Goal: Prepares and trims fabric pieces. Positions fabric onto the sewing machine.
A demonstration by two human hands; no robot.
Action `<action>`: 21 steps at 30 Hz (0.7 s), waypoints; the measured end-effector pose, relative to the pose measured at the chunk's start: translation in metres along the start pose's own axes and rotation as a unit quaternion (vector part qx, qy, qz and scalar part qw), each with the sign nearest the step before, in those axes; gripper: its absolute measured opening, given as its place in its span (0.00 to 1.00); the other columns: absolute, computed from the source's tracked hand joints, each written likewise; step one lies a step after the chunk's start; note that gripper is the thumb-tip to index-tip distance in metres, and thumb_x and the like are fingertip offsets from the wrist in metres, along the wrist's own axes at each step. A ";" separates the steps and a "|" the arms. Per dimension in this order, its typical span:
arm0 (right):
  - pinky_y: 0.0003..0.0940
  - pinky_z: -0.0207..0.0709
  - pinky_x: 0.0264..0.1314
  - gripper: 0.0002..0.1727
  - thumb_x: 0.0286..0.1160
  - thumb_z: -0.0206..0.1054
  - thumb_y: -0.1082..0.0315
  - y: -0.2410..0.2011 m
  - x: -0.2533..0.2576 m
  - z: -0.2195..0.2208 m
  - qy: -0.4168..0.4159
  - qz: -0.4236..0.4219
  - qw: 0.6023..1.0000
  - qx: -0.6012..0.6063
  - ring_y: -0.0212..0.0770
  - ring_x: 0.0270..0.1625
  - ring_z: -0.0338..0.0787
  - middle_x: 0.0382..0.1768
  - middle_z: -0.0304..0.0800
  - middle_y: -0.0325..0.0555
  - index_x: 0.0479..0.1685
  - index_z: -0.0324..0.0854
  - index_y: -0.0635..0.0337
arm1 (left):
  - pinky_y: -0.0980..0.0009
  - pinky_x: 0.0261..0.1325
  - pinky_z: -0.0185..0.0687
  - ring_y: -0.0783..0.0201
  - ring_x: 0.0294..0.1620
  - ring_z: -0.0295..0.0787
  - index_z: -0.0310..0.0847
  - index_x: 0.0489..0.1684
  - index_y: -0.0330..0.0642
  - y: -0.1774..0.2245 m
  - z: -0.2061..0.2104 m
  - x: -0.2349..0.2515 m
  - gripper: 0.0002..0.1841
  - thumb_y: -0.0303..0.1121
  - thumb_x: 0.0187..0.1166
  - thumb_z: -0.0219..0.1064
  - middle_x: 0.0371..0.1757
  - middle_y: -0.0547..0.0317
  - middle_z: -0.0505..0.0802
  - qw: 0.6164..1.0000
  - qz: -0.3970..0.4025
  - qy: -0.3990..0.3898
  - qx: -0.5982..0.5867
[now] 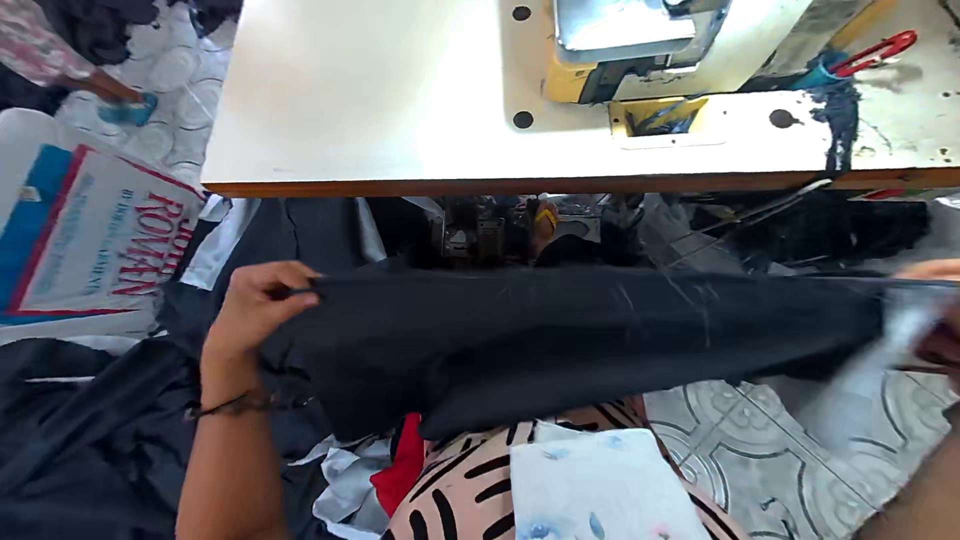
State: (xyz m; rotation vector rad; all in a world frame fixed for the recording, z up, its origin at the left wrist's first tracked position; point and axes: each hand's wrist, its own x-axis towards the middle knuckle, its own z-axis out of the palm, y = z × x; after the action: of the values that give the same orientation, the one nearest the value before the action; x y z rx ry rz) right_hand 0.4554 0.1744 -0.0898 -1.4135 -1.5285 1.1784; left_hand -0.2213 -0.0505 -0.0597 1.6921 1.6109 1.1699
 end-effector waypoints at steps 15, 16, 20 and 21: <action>0.11 0.75 0.43 0.10 0.76 0.66 0.68 -0.113 -0.004 0.223 -0.460 -0.407 0.789 -0.029 0.19 0.39 0.83 0.33 0.89 0.38 0.37 0.92 0.63 | 0.77 0.27 0.78 0.75 0.25 0.82 0.82 0.27 0.39 0.127 0.183 0.106 0.06 0.27 0.68 0.74 0.26 0.62 0.89 0.954 0.180 -0.233 0.054; 0.11 0.74 0.41 0.10 0.76 0.65 0.69 -0.112 -0.003 0.221 -0.476 -0.400 0.783 -0.034 0.19 0.37 0.83 0.31 0.89 0.38 0.37 0.91 0.64 | 0.77 0.31 0.80 0.74 0.29 0.84 0.83 0.28 0.37 0.122 0.186 0.104 0.05 0.27 0.69 0.74 0.30 0.60 0.90 0.953 0.180 -0.241 0.034; 0.13 0.71 0.33 0.11 0.79 0.63 0.66 -0.107 0.014 0.185 -0.522 -0.402 0.752 -0.020 0.18 0.30 0.78 0.24 0.81 0.32 0.30 0.85 0.61 | 0.69 0.48 0.88 0.67 0.45 0.90 0.88 0.28 0.37 0.098 0.180 0.099 0.09 0.34 0.69 0.78 0.42 0.56 0.93 0.927 0.222 -0.300 0.038; 0.12 0.70 0.32 0.12 0.80 0.63 0.62 -0.108 0.022 0.165 -0.516 -0.408 0.753 -0.020 0.16 0.29 0.77 0.23 0.79 0.28 0.29 0.83 0.57 | 0.67 0.45 0.88 0.67 0.43 0.90 0.88 0.27 0.39 0.092 0.172 0.098 0.10 0.36 0.67 0.78 0.41 0.57 0.94 0.921 0.228 -0.310 0.060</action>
State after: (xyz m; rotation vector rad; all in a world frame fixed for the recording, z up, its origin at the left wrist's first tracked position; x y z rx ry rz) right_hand 0.2636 0.1754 -0.0408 0.1661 -2.5073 1.3464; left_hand -0.0349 0.0623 -0.0445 2.2978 0.9360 0.6086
